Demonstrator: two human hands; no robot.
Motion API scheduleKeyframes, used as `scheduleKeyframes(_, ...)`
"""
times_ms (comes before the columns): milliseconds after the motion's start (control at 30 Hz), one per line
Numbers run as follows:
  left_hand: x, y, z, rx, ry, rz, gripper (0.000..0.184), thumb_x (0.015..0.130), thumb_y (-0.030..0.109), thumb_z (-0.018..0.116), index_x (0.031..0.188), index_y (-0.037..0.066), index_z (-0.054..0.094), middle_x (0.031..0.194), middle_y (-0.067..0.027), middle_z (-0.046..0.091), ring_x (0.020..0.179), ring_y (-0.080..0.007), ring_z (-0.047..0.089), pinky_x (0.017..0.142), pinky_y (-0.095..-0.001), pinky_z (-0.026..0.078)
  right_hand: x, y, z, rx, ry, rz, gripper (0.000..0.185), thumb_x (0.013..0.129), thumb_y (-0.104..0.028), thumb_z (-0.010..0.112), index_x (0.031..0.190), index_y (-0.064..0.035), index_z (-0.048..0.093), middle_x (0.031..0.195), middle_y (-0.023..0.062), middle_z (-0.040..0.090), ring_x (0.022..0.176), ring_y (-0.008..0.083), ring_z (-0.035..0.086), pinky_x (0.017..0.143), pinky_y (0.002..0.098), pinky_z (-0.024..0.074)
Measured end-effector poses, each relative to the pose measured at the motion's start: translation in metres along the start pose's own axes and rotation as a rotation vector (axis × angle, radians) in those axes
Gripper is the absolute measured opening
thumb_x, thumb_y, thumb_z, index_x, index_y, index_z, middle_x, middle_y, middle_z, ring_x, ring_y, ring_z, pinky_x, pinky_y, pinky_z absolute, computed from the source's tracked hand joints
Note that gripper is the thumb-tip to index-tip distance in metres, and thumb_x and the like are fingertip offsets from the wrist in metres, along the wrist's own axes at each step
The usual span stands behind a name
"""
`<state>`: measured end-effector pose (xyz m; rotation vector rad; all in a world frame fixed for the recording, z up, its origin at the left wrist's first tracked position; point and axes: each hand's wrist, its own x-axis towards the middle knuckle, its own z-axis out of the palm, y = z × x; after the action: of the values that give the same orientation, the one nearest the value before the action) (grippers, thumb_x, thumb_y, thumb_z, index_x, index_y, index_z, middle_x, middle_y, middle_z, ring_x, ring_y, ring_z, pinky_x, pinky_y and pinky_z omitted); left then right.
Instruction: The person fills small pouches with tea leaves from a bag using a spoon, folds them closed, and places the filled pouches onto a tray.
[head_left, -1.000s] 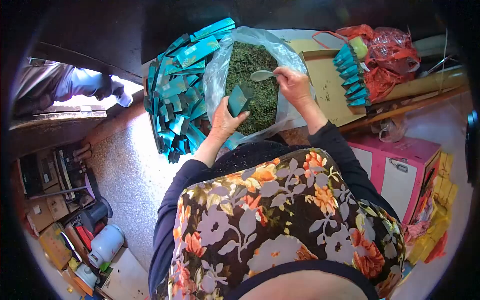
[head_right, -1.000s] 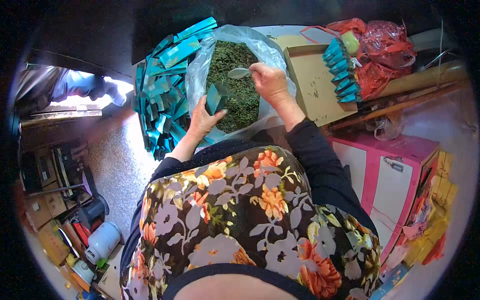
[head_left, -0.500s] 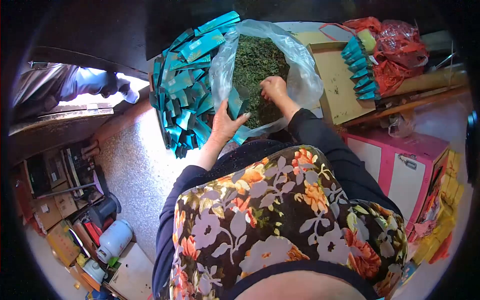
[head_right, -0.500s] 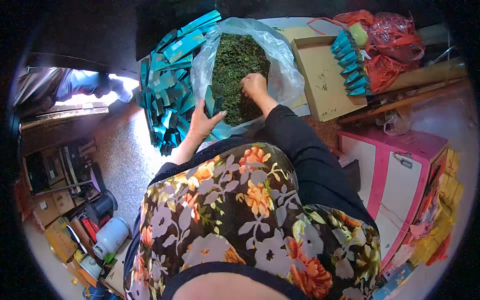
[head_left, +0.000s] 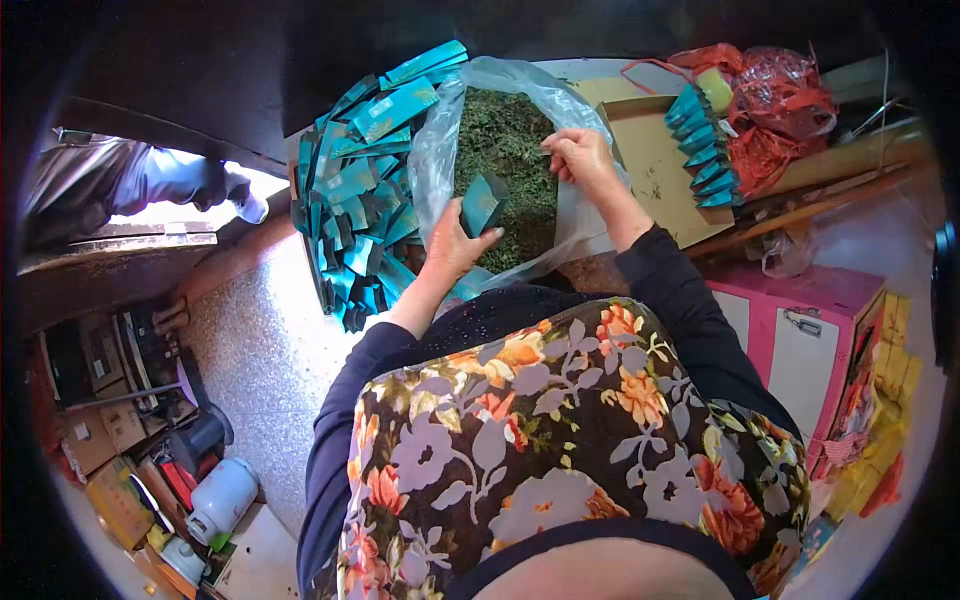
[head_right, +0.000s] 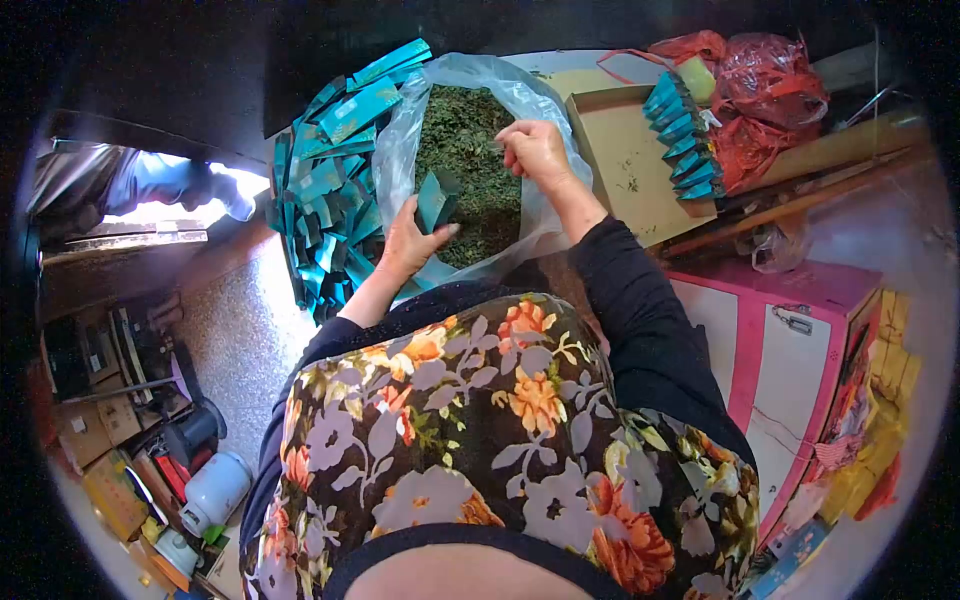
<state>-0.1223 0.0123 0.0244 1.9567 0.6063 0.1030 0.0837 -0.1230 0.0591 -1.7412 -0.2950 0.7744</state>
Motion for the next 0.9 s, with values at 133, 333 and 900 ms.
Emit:
scheduleKeyframes(133, 0.012, -0.001, 0.007, 0.043, 0.018, -0.012, 0.064, 0.067, 0.029, 0.080, 0.115, 0.003, 0.050, 0.101, -0.0142, 0.062, 0.091, -0.0242, 0.060, 0.084, -0.0341, 0.046, -0.006, -0.020, -0.008, -0.066, -0.059, -0.062, 0.017, 0.080, -0.009, 0.052, 0.081, -0.0024, 0.069, 0.055, 0.0049, 0.059, 0.041, 0.0085, 0.049, 0.040, 0.0224, 0.0405)
scheduleKeyframes(333, 0.020, -0.003, 0.010, 0.168, 0.034, -0.004, 0.065, 0.064, 0.027, 0.082, 0.116, 0.003, 0.049, 0.102, -0.0169, 0.061, 0.095, -0.0294, 0.060, 0.084, -0.0360, 0.046, -0.013, -0.024, 0.008, -0.370, -0.090, -0.146, 0.019, 0.077, -0.009, 0.051, 0.079, -0.0018, 0.069, 0.057, 0.0066, 0.061, 0.048, 0.0112, 0.058, 0.047, 0.0270, 0.0468)
scheduleKeyframes(900, 0.006, -0.014, 0.016, -0.133, 0.088, 0.082, 0.064, 0.064, 0.020, 0.082, 0.116, 0.005, 0.048, 0.102, -0.0109, 0.060, 0.092, -0.0205, 0.057, 0.084, -0.0333, 0.046, -0.052, -0.049, 0.024, -0.873, 0.035, -1.119, 0.013, 0.072, -0.002, 0.060, 0.084, -0.0074, 0.062, 0.065, 0.0062, 0.060, 0.060, 0.0237, 0.061, 0.055, 0.0347, 0.0489)
